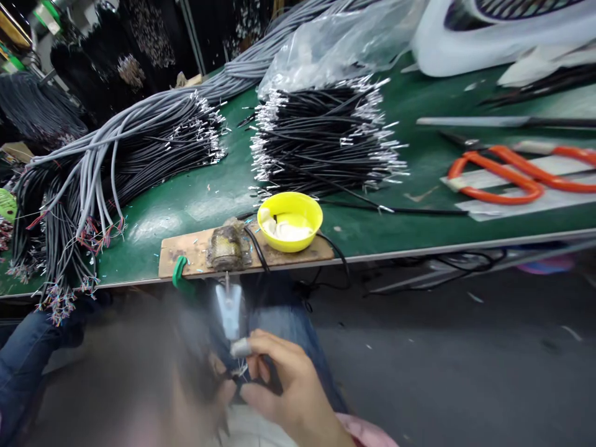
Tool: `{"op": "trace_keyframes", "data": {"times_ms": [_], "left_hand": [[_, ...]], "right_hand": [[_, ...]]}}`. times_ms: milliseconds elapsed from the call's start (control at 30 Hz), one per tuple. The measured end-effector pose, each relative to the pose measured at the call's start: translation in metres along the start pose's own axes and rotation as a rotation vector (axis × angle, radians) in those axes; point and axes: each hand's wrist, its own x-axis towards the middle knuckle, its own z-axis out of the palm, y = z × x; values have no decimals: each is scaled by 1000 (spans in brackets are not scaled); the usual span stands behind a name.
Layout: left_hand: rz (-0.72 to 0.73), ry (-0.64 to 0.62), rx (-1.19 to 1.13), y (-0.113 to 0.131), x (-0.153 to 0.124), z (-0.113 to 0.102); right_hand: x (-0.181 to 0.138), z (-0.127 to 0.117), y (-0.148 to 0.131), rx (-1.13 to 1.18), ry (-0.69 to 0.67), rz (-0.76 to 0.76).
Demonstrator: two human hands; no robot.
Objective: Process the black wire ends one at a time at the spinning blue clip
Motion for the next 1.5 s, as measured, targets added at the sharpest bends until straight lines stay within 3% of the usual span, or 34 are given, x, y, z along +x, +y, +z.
{"op": "trace_keyframes", "data": {"times_ms": [100,233,333,467,700,967,1100,1267,1500], "left_hand": [[-43,-2,-32,-1,-9,-1],[-141,-12,-78,7,-17,-2],[-230,-44,-143,16,-18,-1],[-222,-49,-201,21,-13,-3],[-210,-101,-329,5,-8,-6],[-236,-157,-369,-2,-9,-5],[-237,-122,-316,2,-13,-4],[-238,-68,-249,6,-13,-3],[-243,-75,-256,5,-11,-1]], "right_hand": [[-5,-1,-6,-229,-72,-55],[-7,1,-11,-326,-117,-88],[-9,5,-10,-337,-127,-84],[-13,6,-2,-272,-105,-6],[-15,6,3,-194,-148,110],[-14,13,13,-161,-41,197],[-16,16,10,-280,143,49],[-11,19,-4,-327,-96,-157],[-12,22,-2,-316,9,-163]]}}
